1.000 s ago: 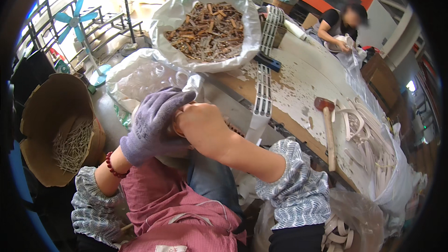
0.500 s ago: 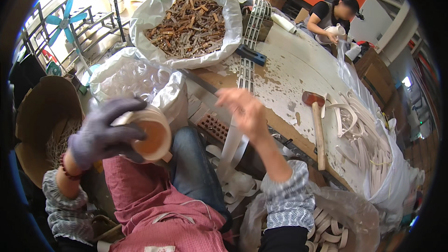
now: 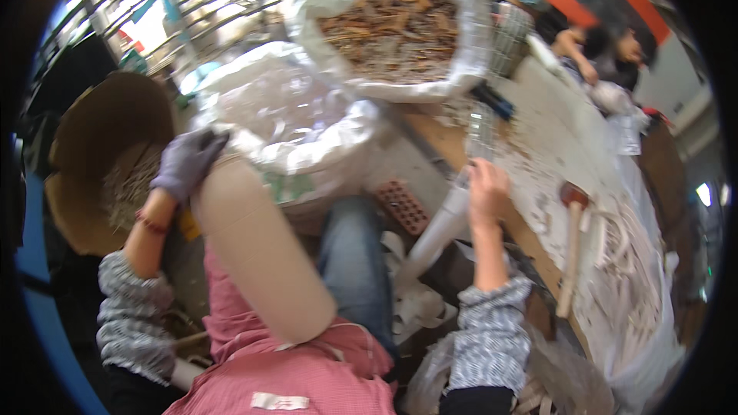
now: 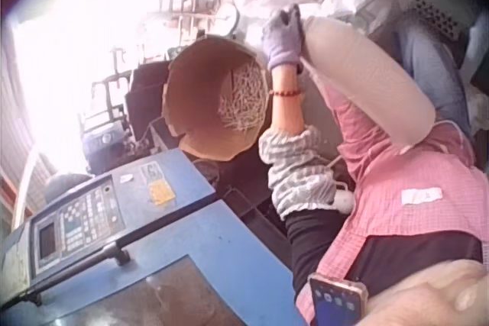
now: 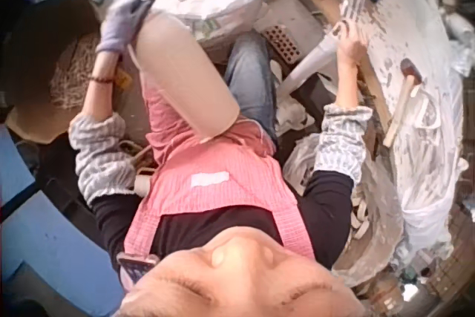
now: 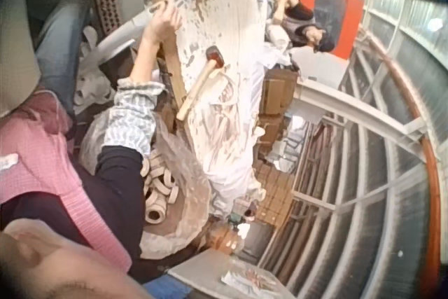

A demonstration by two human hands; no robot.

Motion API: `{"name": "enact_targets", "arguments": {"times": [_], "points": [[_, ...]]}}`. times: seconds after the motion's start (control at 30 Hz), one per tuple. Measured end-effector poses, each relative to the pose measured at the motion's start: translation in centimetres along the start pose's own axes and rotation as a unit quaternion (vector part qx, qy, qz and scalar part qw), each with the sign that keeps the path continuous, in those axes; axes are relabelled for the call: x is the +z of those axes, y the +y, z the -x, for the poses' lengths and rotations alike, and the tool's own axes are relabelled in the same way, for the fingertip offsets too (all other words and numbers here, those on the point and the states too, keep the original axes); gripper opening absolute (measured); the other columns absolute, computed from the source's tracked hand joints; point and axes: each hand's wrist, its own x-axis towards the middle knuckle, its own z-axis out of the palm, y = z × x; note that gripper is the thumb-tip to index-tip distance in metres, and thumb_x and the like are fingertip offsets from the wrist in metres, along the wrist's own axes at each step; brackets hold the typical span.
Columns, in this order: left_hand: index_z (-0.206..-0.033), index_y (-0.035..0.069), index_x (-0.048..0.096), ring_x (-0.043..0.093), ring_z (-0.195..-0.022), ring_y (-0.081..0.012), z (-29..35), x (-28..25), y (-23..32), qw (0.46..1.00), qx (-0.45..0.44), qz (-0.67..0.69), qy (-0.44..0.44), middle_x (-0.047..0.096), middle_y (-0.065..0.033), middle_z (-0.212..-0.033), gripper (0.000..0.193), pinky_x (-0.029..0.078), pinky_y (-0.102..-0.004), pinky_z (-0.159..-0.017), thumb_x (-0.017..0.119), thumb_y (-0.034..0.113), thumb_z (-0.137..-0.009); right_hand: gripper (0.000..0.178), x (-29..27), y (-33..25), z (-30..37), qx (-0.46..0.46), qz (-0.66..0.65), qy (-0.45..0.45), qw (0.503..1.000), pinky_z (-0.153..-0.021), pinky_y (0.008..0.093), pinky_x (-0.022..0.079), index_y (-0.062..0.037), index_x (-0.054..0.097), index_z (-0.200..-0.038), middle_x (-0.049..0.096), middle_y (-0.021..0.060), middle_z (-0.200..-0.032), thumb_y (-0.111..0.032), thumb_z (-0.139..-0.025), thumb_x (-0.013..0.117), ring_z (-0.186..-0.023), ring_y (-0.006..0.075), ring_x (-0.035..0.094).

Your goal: The person sits on the floor and assembles white plastic kettles by inserting wooden stoppers into the spouts and attaching handles. The person repeatedly picks up kettle bodies, inserts stoppers, and secures handles, placing finished units aside.

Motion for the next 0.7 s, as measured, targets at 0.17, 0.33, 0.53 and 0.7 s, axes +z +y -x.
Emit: {"name": "enact_targets", "arguments": {"times": [0.17,0.33,0.53,0.7], "points": [[-0.133,0.009,0.050,0.048,-0.123,-0.0243,1.3,2.0,-3.6,0.878,0.025,0.454,-0.151,0.052,-0.0127,-0.132,0.063,0.039,-0.0354,-0.105,0.077,0.031,-0.080,0.011,-3.4,-1.9,1.6,-0.058,0.065,0.013,0.996,-0.093,0.0393,0.042,-0.0077,0.066,-0.087,0.066,0.0071,-0.103,-0.007,-0.077,0.071,-0.107,0.0287,0.055],[-0.140,0.021,0.047,0.024,-0.141,-0.0339,3.8,2.1,-4.2,0.905,0.116,0.373,-0.171,0.016,-0.0149,-0.155,0.077,0.027,-0.0456,-0.114,0.082,0.036,-0.073,0.010,-3.9,-18.0,4.0,0.068,-0.358,-0.181,0.913,-0.094,0.0361,0.039,-0.0074,0.065,-0.080,0.064,0.0059,-0.106,-0.007,-0.075,0.073,-0.103,0.0217,0.054],[-0.124,0.020,0.064,0.021,-0.143,-0.0343,4.2,3.4,-4.7,0.913,0.205,0.336,-0.108,0.023,-0.0170,-0.153,0.050,0.028,-0.0459,-0.113,0.080,0.025,-0.076,0.015,0.4,-28.2,7.0,0.249,-0.650,-0.308,0.649,-0.098,0.0348,0.035,-0.0031,0.068,-0.082,0.055,0.0049,-0.112,-0.018,-0.081,0.073,-0.110,0.0173,0.046],[-0.117,0.019,0.067,0.025,-0.140,-0.0386,4.6,3.4,-4.7,0.921,0.209,0.318,-0.078,0.025,-0.0201,-0.152,0.045,0.029,-0.0469,-0.112,0.079,0.031,-0.076,0.017,1.2,-29.4,6.3,0.182,-0.564,-0.322,0.739,-0.099,0.0354,0.034,-0.0041,0.069,-0.082,0.053,0.0039,-0.106,-0.020,-0.080,0.074,-0.113,0.0201,0.041]]}}
